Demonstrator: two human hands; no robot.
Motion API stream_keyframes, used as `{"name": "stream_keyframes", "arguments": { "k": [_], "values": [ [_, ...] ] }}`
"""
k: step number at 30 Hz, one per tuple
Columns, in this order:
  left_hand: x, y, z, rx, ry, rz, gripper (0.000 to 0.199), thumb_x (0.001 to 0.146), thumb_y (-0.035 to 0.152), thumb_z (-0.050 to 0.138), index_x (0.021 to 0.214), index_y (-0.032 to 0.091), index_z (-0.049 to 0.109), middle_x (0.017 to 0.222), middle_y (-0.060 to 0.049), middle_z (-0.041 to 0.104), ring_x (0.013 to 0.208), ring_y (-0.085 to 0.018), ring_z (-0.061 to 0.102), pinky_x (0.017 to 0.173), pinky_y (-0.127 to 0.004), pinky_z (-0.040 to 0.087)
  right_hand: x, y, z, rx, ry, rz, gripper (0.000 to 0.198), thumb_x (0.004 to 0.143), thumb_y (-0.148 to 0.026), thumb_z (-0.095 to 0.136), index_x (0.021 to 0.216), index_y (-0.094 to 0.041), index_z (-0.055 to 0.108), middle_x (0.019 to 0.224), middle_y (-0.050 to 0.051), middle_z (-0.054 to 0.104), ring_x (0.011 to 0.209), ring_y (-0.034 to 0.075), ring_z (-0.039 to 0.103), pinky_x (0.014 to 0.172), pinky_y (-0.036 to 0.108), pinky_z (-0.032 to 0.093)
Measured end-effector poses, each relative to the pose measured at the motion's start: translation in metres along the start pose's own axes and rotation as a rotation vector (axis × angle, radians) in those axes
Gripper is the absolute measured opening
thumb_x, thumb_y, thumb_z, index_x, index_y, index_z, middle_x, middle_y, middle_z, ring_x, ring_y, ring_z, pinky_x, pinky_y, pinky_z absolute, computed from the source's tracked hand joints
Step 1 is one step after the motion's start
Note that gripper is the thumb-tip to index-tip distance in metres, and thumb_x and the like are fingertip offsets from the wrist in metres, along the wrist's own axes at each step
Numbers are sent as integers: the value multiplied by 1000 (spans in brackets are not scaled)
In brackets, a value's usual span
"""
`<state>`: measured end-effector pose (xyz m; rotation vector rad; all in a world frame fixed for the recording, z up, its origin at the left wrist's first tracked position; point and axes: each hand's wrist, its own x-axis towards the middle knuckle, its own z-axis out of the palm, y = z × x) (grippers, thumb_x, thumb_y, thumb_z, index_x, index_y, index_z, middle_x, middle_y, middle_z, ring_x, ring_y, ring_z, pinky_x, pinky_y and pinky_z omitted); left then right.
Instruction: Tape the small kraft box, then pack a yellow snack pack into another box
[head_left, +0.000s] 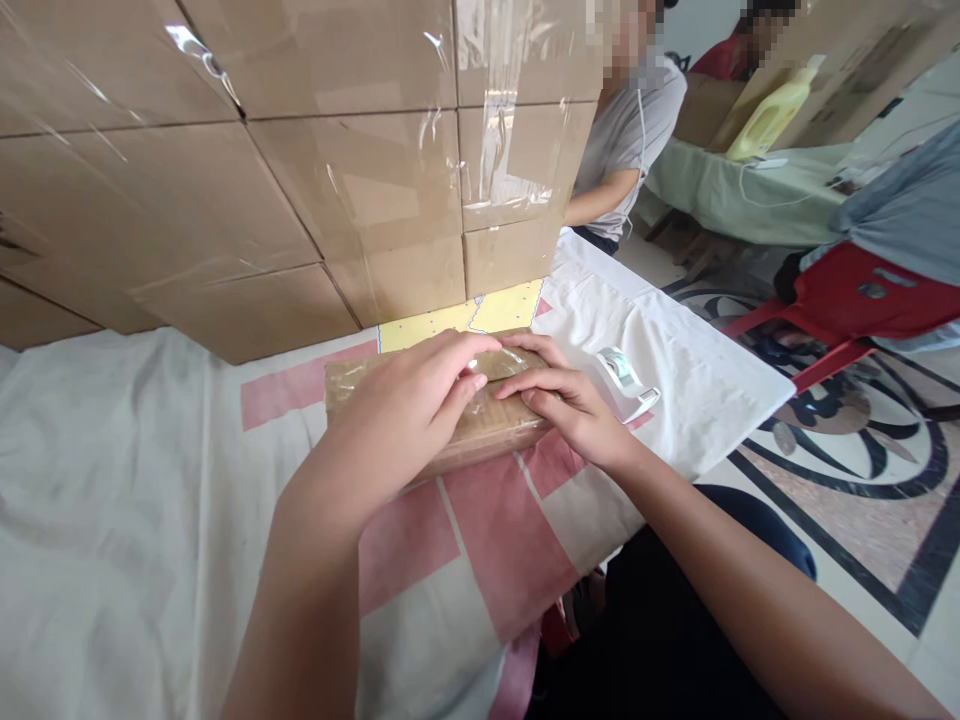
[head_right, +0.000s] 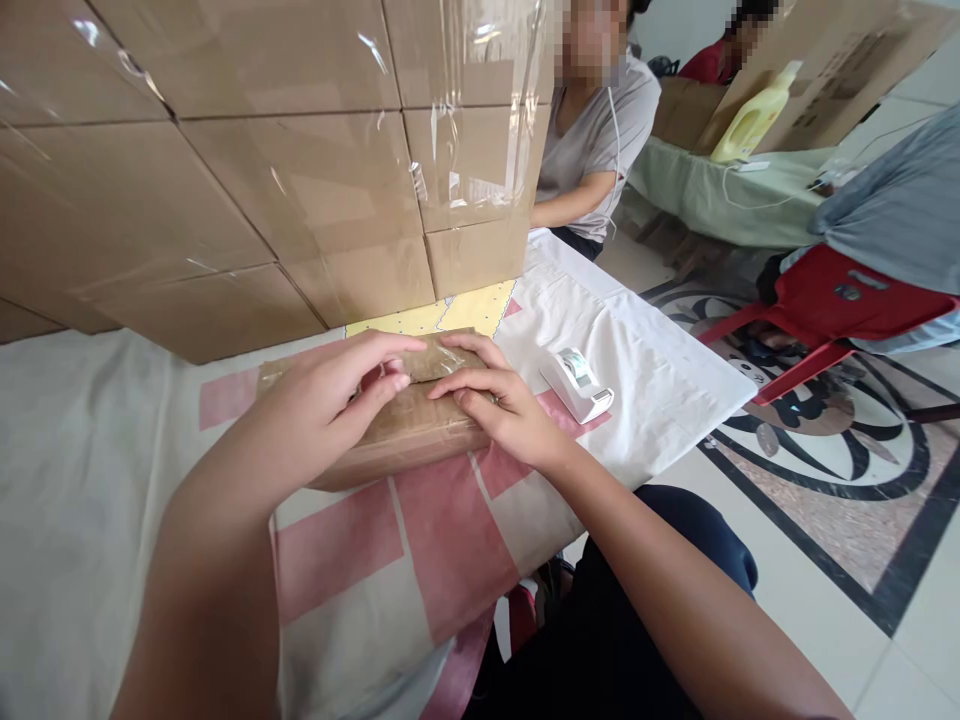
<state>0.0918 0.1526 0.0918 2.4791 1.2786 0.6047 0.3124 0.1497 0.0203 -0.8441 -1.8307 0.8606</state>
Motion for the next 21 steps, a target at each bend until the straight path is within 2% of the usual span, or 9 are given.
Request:
{"name": "stream_keyframes", "arguments": {
  "k": [4,11,15,18,21],
  "values": [
    [3,-7,6,20,-65,6,41,99,21,44,136,35,53,108,1,66,87,-17,62,72,-30,43,1,-1,1,9,9,0,24,100,-34,54,100,-33,78,144,0,50,143,26,40,126,51,25],
    [3,-7,6,-10,-101,-15,46,95,20,51,139,36,50,106,1,65,90,-18,62,74,-31,44,0,-2,-1,21,2,3,24,100,-34,54,101,-33,78,145,2,49,144,26,40,125,50,25],
    [4,-9,6,-17,-60,-41,50,93,24,56,141,34,49,108,0,66,96,-20,63,85,-35,47,-1,-2,-1,19,-3,6,23,99,-33,56,100,-30,79,146,4,48,145,26,39,126,50,23],
    [6,-12,8,-53,-58,-32,47,94,24,52,141,32,50,111,-3,66,100,-22,63,91,-38,47,0,-1,-1,33,20,23,23,98,-31,56,99,-27,79,145,7,49,144,26,40,125,49,24],
    [9,-14,11,-79,-72,-22,43,97,25,45,139,31,51,116,-5,65,101,-23,62,90,-39,48,2,0,-2,41,36,28,23,97,-29,57,97,-27,80,144,7,50,144,26,40,124,47,26]
  ]
}}
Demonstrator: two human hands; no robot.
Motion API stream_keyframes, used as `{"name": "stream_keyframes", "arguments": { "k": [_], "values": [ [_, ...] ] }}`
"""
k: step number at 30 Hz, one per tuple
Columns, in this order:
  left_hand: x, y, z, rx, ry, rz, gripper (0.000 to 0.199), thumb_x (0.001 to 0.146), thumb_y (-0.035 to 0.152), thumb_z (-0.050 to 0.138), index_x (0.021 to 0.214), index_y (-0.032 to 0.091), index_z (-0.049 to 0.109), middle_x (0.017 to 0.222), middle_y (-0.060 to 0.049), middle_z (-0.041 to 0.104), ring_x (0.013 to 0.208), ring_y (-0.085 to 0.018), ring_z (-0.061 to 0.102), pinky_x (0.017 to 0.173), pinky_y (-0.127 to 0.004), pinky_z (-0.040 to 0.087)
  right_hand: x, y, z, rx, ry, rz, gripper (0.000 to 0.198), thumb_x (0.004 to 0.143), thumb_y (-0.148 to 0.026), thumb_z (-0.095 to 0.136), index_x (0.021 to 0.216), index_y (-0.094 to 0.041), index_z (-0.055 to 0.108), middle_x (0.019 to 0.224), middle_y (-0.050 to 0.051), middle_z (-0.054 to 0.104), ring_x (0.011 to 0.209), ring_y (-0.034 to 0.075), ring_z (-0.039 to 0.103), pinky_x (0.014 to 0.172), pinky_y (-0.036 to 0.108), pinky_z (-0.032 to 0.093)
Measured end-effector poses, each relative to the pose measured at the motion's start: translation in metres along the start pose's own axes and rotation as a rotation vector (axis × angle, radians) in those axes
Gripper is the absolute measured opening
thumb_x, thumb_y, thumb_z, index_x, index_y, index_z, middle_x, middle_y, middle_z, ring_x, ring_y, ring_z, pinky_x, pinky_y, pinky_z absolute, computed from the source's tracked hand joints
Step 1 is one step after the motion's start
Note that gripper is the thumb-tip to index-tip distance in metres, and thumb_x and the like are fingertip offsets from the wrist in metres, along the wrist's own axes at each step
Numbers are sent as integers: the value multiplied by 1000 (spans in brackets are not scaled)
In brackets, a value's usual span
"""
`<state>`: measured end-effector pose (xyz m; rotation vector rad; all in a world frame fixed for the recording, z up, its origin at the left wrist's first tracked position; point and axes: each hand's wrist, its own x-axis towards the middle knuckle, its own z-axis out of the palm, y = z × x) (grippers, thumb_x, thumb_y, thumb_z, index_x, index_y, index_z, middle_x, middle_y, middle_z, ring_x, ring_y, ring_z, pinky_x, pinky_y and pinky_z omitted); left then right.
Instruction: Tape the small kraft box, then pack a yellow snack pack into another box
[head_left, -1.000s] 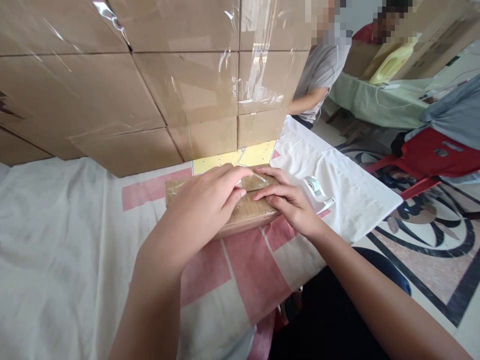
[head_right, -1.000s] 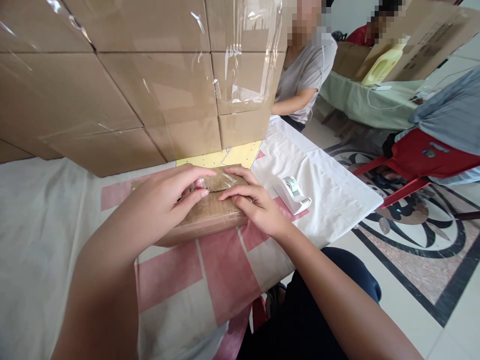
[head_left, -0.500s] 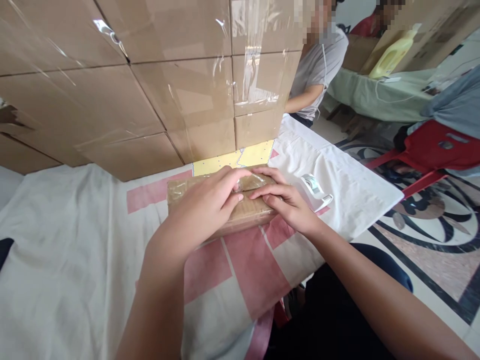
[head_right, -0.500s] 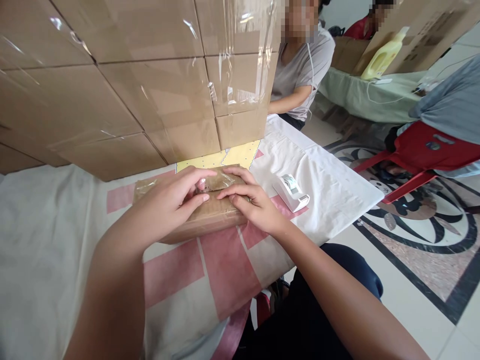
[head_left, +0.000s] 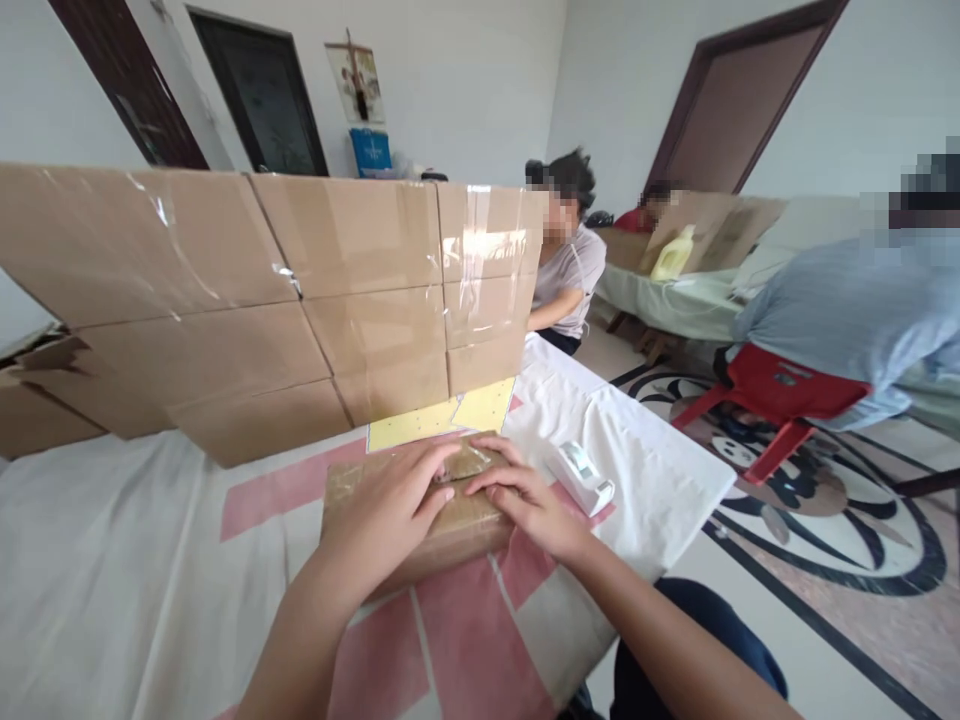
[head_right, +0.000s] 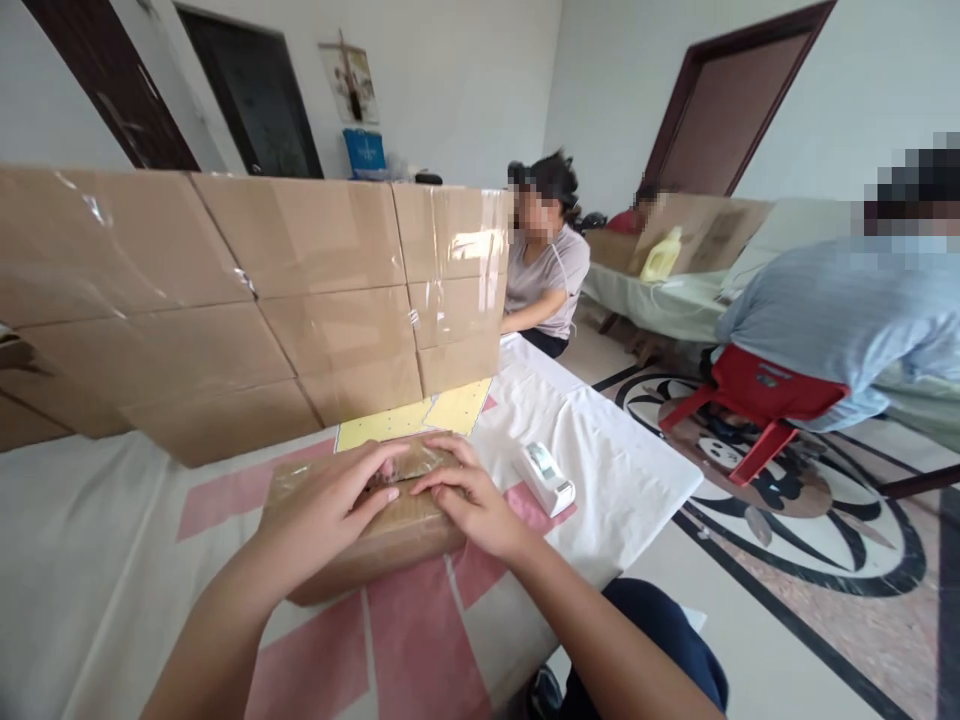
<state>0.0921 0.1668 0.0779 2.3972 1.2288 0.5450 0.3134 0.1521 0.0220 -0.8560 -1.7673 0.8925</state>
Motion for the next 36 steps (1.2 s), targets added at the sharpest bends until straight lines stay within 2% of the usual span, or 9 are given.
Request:
{"name": "stream_keyframes", "arguments": {
  "k": [6,14,20,24,30,36],
  "values": [
    [-1,4,1,-75,7,-13,45,97,26,42,140,33,49,119,-5,65,104,-24,63,90,-38,48,-3,-3,1,-14,10,60,24,96,-30,55,95,-28,79,144,5,49,145,24,39,124,46,26],
    [-1,4,1,-128,-22,-136,50,92,33,47,142,33,49,109,-3,66,95,-23,64,82,-35,49,-5,-5,1,-16,6,21,22,95,-33,58,96,-28,79,145,6,50,144,26,39,124,47,27],
    [1,5,0,-191,-9,-95,45,95,32,41,139,32,51,104,-3,66,92,-22,63,85,-35,48,-7,-5,3,17,19,27,21,94,-30,59,96,-30,80,143,6,50,145,26,38,123,47,27],
    [3,5,2,-184,27,-100,41,95,30,39,133,31,55,100,-2,68,93,-22,64,86,-34,48,-6,-3,3,-4,31,19,20,94,-37,61,95,-32,80,141,6,51,144,27,39,123,48,28],
    [6,5,4,-112,84,-76,36,95,30,40,124,30,62,108,-5,68,96,-23,64,85,-35,47,-5,-5,3,-9,29,-19,20,94,-39,62,94,-30,80,139,7,53,141,27,42,122,48,29],
    [8,0,7,-47,47,-113,33,98,34,39,118,30,65,112,-4,66,96,-22,66,83,-33,46,-9,-3,-1,-28,-12,-19,16,91,-38,68,97,-28,79,142,7,51,144,26,39,124,46,26]
  ]
}}
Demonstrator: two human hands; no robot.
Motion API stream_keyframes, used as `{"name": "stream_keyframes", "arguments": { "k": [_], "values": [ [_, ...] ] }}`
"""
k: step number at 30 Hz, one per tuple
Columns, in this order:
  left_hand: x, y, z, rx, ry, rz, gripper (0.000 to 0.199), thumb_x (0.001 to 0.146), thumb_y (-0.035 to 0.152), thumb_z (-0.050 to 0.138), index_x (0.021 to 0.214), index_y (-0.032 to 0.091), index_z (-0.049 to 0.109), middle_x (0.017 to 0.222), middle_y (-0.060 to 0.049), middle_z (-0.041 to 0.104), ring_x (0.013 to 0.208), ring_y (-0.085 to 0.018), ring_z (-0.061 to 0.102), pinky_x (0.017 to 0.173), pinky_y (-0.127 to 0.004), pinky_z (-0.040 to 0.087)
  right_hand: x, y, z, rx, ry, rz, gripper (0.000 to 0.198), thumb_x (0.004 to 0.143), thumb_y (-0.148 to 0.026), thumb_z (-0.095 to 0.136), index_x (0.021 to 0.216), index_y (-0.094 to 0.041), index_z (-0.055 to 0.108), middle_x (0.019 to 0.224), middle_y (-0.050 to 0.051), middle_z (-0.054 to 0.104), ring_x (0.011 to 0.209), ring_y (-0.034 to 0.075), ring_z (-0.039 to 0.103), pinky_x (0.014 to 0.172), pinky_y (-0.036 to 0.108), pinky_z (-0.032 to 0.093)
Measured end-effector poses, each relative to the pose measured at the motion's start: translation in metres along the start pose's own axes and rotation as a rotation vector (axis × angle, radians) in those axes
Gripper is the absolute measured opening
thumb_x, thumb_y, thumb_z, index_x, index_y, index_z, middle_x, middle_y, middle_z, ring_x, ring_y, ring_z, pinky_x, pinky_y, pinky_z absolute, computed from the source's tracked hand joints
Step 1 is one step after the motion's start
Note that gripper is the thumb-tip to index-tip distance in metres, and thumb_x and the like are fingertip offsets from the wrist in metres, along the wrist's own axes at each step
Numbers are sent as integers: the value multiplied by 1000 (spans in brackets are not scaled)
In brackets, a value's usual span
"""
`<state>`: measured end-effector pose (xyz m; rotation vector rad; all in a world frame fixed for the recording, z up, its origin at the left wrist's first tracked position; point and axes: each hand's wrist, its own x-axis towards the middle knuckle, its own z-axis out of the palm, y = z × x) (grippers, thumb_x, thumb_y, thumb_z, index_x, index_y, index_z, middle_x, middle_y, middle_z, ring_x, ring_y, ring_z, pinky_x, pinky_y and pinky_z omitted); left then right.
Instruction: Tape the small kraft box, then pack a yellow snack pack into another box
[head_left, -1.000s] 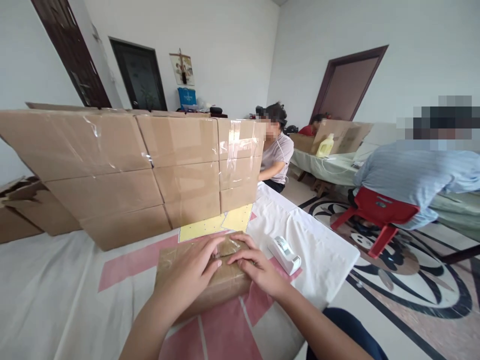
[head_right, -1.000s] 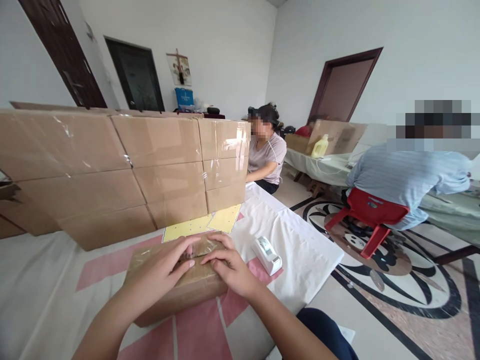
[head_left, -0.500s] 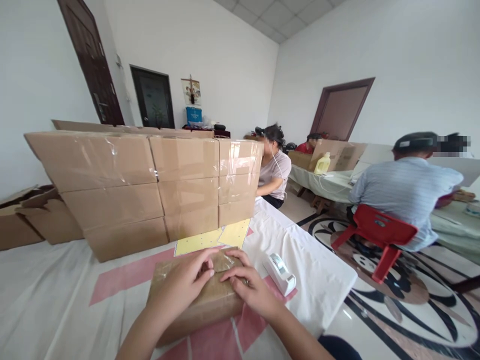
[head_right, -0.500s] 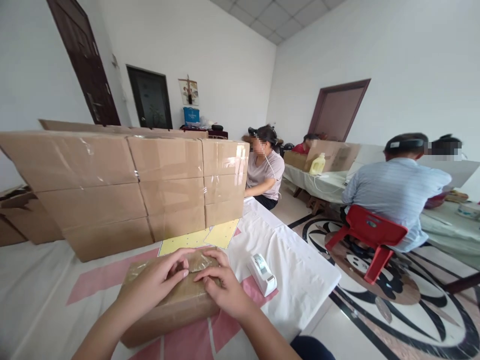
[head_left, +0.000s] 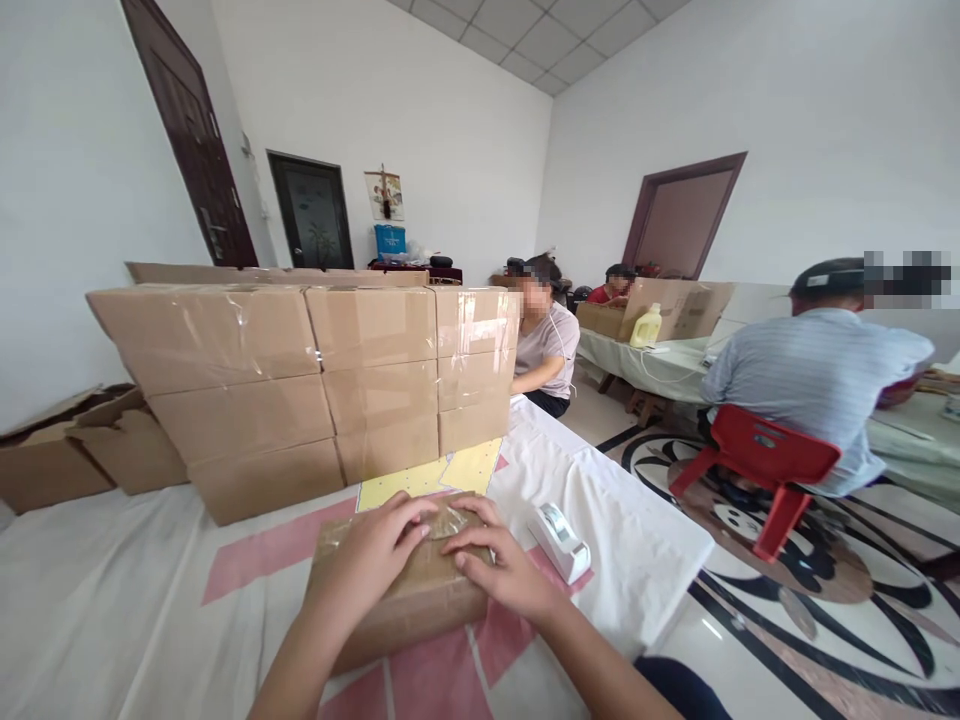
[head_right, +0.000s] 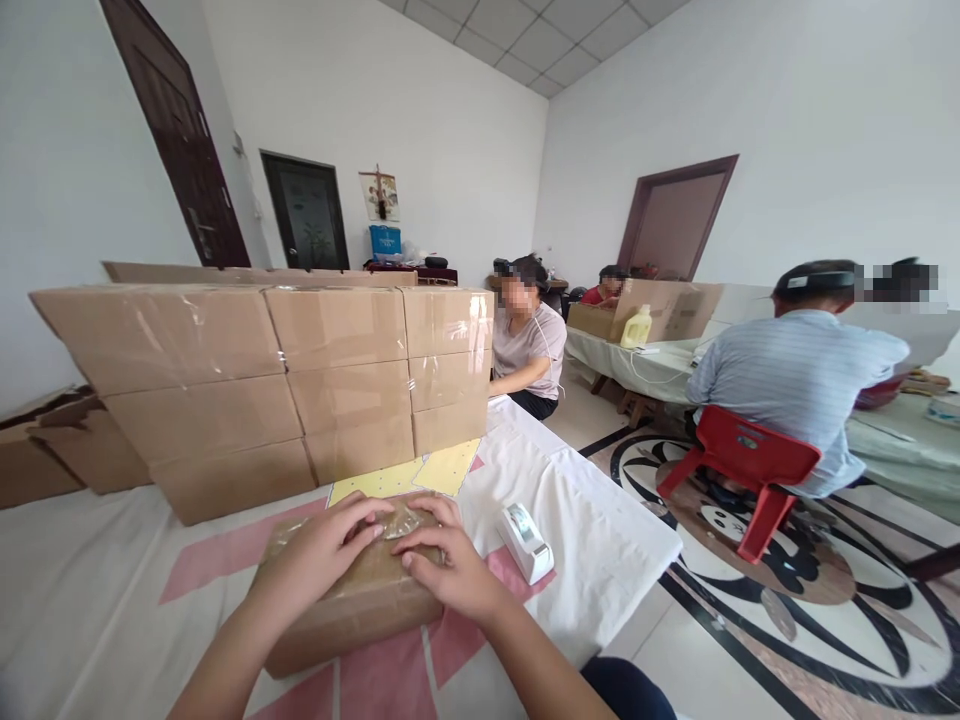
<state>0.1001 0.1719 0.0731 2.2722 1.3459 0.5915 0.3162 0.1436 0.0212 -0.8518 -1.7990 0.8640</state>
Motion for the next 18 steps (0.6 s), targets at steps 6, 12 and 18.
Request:
{"name": "stream_keyframes", "arguments": {
  "k": [6,12,18],
  "values": [
    [-6,1,-1,-31,-80,-11,36,98,39,41,127,33,61,125,-3,62,99,-21,67,82,-31,48,-13,14,4,4,9,74,97,75,-53,82,156,-29,33,164,11,16,157,29,9,128,48,16],
    [-11,2,-6,-35,-102,57,45,96,36,43,141,36,52,108,-1,65,95,-20,64,84,-30,46,-21,23,-12,-179,-163,25,138,61,-56,89,163,-25,1,163,16,11,156,33,12,128,48,18],
    [-9,20,-4,58,21,2,42,94,32,41,131,30,60,102,-3,68,94,-23,64,85,-32,46,-28,13,-19,-261,-146,-62,123,61,-49,89,160,-30,19,151,13,28,146,31,32,121,44,34]
  ]
}}
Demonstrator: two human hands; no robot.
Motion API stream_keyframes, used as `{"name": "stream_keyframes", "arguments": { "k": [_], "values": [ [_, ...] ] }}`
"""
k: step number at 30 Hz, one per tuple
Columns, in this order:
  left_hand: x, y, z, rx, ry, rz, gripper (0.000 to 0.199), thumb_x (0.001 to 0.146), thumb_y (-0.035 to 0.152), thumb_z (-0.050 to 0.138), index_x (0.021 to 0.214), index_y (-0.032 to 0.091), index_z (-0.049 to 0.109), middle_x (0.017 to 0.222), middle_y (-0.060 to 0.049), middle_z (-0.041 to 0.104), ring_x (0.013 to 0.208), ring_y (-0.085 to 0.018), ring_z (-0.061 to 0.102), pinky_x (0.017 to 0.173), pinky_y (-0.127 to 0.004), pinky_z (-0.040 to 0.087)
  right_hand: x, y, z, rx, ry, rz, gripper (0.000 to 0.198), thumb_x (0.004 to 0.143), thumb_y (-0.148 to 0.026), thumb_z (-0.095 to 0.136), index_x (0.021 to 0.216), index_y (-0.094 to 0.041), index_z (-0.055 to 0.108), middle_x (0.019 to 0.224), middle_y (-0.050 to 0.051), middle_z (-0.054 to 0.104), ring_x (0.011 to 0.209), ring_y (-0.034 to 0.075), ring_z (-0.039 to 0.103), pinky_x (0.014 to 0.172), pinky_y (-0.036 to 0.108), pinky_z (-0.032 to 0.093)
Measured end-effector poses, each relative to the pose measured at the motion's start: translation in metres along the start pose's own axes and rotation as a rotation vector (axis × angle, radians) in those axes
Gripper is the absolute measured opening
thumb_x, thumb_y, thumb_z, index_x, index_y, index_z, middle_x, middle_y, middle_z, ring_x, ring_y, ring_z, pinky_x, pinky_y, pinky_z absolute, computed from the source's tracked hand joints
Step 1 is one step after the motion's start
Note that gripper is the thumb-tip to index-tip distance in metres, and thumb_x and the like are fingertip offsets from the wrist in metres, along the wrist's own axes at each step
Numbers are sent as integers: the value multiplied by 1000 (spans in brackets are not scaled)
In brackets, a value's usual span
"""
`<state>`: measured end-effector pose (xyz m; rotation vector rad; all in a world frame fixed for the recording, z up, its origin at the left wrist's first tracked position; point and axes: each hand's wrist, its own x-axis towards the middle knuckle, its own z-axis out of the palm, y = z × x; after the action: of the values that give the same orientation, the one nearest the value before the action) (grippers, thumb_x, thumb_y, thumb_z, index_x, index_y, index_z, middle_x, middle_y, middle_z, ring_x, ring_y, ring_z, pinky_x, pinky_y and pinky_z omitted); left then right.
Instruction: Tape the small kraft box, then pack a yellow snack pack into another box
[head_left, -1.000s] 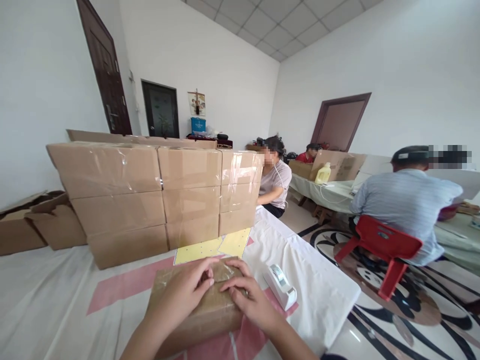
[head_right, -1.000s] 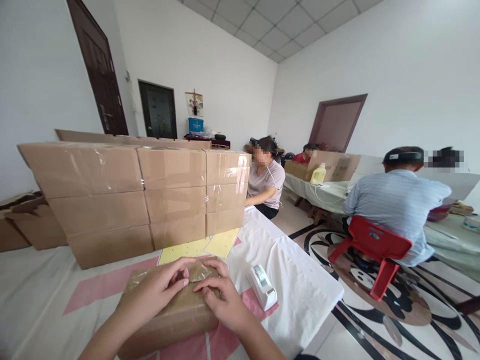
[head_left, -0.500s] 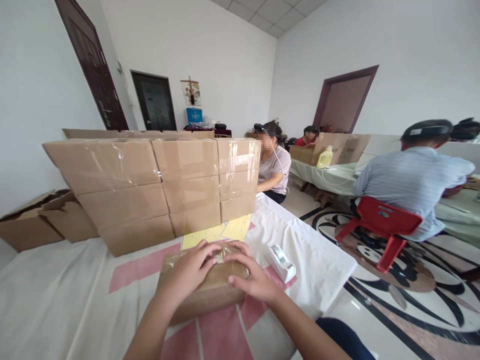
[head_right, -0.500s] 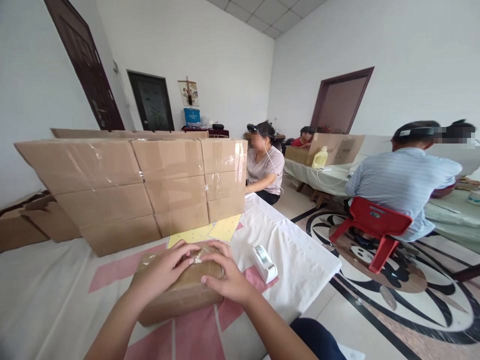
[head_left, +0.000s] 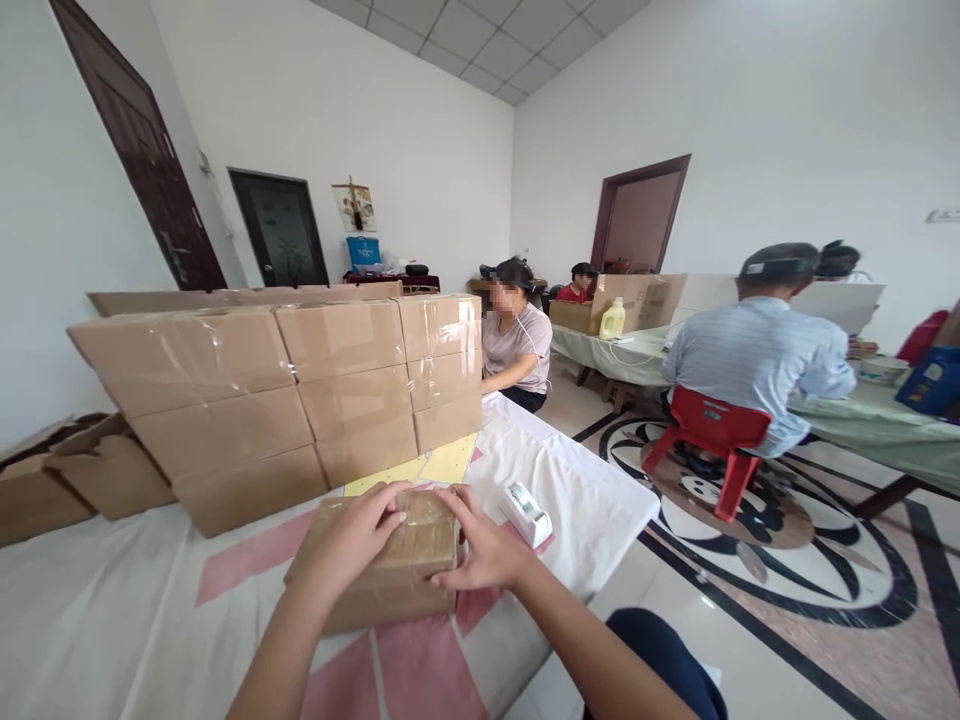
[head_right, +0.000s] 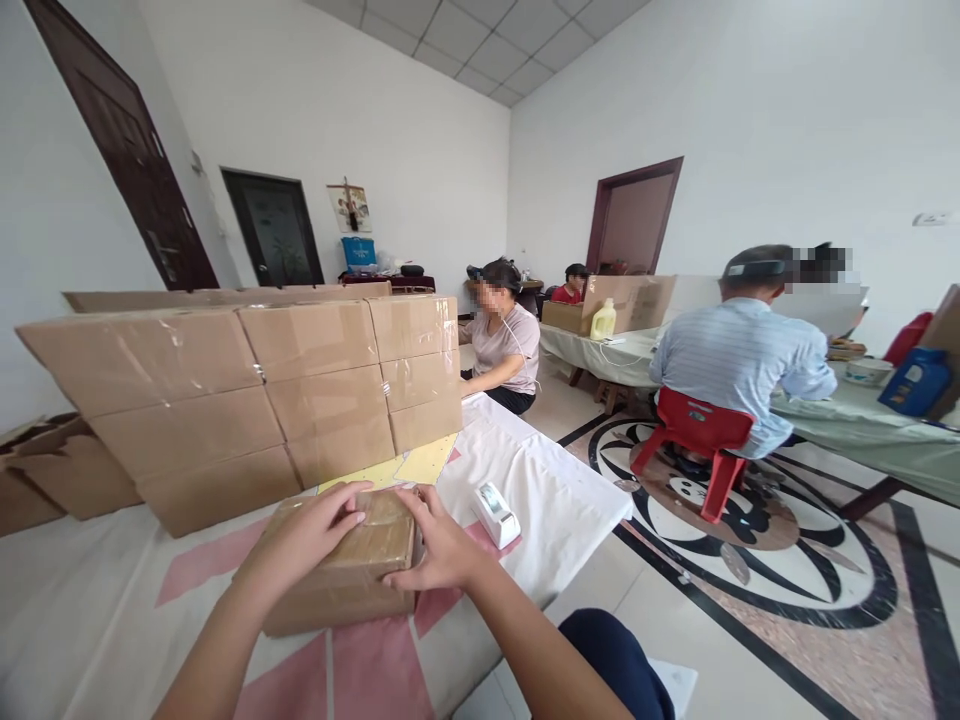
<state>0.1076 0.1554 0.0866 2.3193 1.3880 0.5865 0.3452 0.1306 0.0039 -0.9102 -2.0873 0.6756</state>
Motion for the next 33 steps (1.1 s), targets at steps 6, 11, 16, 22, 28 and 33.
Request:
{"name": "stream_keyframes", "arguments": {
  "k": [6,11,16,22,28,33],
  "values": [
    [2,-1,9,168,8,-65,50,92,48,46,139,32,56,126,-9,61,114,-29,61,95,-39,47,-17,0,12,68,118,-35,126,60,-42,90,161,-25,16,151,15,28,147,32,29,123,46,30],
    [-3,-1,12,369,111,-163,63,91,58,46,148,30,50,134,-15,51,126,-38,50,102,-51,44,-31,-6,18,28,153,-15,127,58,-44,90,160,-23,17,145,15,31,141,32,35,120,48,34],
    [-38,30,16,207,540,-56,50,93,48,48,133,22,62,122,-14,53,116,-32,55,102,-45,46,-44,-28,9,12,264,-15,109,60,-44,88,152,-24,32,136,14,40,130,32,45,112,50,42],
    [-115,52,51,-500,1012,-233,36,87,52,61,107,22,67,94,-2,64,81,-17,60,74,-29,49,-67,-43,-64,-44,763,74,78,71,-52,76,137,-24,45,133,14,42,123,33,49,83,42,57],
    [-147,-18,35,-363,781,-340,39,84,58,59,101,24,67,103,-4,72,90,-23,66,77,-31,52,-123,-5,-155,-462,1079,462,98,62,-64,74,141,-16,43,133,18,35,137,41,30,109,56,40],
    [-188,-109,-4,-141,643,-501,39,84,62,55,101,28,66,87,-2,71,74,-21,64,62,-29,52,-122,59,-154,-668,866,827,95,59,-72,67,132,-13,51,132,27,35,135,54,31,103,65,37]
  ]
}}
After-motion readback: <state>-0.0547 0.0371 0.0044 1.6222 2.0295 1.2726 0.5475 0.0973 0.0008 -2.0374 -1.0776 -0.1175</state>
